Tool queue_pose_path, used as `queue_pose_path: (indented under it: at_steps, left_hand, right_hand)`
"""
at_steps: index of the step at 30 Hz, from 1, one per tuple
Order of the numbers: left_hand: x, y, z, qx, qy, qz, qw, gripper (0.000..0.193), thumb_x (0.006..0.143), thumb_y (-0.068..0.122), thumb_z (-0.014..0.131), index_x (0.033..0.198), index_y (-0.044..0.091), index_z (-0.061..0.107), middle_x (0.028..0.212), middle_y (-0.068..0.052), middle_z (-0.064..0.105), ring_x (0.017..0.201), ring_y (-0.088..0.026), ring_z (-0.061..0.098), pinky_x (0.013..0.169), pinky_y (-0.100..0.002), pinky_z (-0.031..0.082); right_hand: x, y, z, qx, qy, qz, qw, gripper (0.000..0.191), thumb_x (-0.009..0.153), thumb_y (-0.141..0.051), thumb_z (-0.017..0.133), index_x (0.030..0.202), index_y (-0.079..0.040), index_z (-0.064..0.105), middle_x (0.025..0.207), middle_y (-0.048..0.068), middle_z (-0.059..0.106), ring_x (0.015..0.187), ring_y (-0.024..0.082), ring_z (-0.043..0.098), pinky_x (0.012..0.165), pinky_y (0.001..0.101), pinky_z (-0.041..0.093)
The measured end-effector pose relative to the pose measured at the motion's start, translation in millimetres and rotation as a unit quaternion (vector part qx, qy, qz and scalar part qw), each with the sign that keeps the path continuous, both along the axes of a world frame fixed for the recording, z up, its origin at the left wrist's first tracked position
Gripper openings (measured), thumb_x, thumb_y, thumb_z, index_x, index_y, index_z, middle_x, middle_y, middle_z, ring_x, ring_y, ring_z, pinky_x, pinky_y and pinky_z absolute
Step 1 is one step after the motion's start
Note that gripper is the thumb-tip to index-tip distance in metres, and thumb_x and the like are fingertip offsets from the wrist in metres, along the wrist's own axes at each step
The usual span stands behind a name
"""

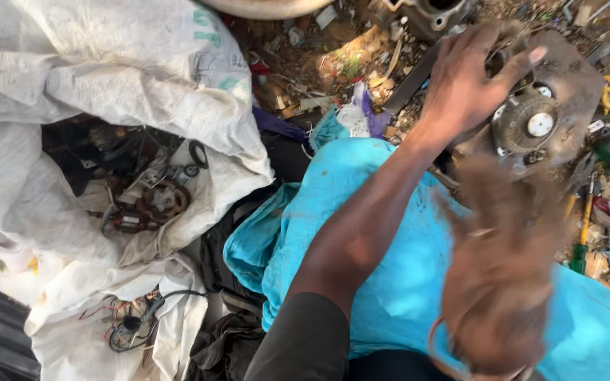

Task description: The person sits on the ground and dismantles small engine and pump parts on a hexagonal stone block, hammering components to break them apart, pulling pieces out of the block's hole, and using pliers on a part at the end. They set disassembled pieces aside among scattered tools and scrap.

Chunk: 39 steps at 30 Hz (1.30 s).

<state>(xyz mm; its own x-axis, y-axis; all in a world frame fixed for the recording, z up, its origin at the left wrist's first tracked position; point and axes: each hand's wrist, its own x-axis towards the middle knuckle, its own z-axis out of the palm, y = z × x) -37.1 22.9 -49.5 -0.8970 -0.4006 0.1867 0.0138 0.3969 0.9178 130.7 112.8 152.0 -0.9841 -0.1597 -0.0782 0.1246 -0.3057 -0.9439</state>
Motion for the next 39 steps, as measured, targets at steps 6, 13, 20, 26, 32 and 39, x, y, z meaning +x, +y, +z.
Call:
queue_pose_path:
  at_steps: [6, 13, 20, 26, 32, 39]
  left_hand:
    - [2, -2, -8, 0.005, -0.003, -0.043, 0.999, 0.058, 0.090, 0.050, 0.071, 0.133, 0.012, 0.062, 0.132, -0.016, 0.067, 0.127, -0.038, 0.060, 0.111, -0.049, 0.046]
    - [13, -15, 20, -0.046, -0.054, -0.087, 0.994, 0.048, 0.083, 0.028, 0.083, 0.123, 0.009, 0.065, 0.125, -0.017, 0.064, 0.120, -0.040, 0.055, 0.105, -0.050, 0.044]
    - [16, -24, 40, -0.044, -0.098, -0.118, 0.987, 0.043, 0.084, 0.021, 0.084, 0.123, 0.012, 0.068, 0.127, -0.010, 0.065, 0.126, -0.033, 0.055, 0.111, -0.046, 0.043]
    - [16, -28, 47, -0.023, -0.125, -0.139, 0.982, 0.041, 0.089, 0.020, 0.083, 0.125, 0.010, 0.068, 0.132, -0.010, 0.062, 0.129, -0.031, 0.054, 0.111, -0.046, 0.044]
    - [17, -29, 55, -0.019, -0.144, -0.144, 0.979, 0.042, 0.087, 0.023, 0.080, 0.125, 0.010, 0.068, 0.131, -0.008, 0.064, 0.126, -0.030, 0.056, 0.110, -0.044, 0.047]
    - [17, -30, 50, -0.036, -0.122, -0.130, 0.983, 0.064, 0.088, 0.035, 0.082, 0.139, 0.004, 0.059, 0.132, -0.015, 0.063, 0.130, -0.035, 0.054, 0.111, -0.047, 0.045]
  right_hand:
    - [-48, 55, -45, 0.088, 0.013, -0.057, 0.994, 0.024, 0.117, -0.009, 0.063, 0.139, -0.001, 0.057, 0.125, 0.015, 0.069, 0.115, 0.024, 0.067, 0.101, 0.0370, 0.057]
    - [-71, 129, -127, 0.504, 0.108, -0.096, 0.851, 0.017, 0.102, -0.007, 0.078, 0.116, 0.000, 0.074, 0.107, 0.010, 0.074, 0.095, 0.015, 0.068, 0.086, 0.0284, 0.055]
    - [-80, 113, -147, 0.508, 0.190, -0.042, 0.839, 0.022, 0.095, -0.007, 0.081, 0.116, -0.003, 0.076, 0.113, 0.016, 0.074, 0.104, 0.026, 0.072, 0.090, 0.0357, 0.058]
    - [-78, 112, -159, 0.493, 0.186, -0.068, 0.847, 0.025, 0.093, 0.000, 0.082, 0.117, -0.001, 0.077, 0.110, 0.015, 0.075, 0.094, 0.024, 0.073, 0.079, 0.0316, 0.059]
    - [-78, 117, -169, 0.512, 0.242, -0.046, 0.823, 0.025, 0.088, 0.009, 0.077, 0.110, 0.000, 0.076, 0.108, 0.017, 0.074, 0.095, 0.026, 0.075, 0.081, 0.0326, 0.061]
    - [-83, 111, -162, 0.498, 0.217, -0.059, 0.837, 0.068, 0.083, -0.019, 0.096, 0.138, 0.000, 0.060, 0.144, 0.018, 0.055, 0.131, 0.033, 0.059, 0.103, 0.0391, 0.059]
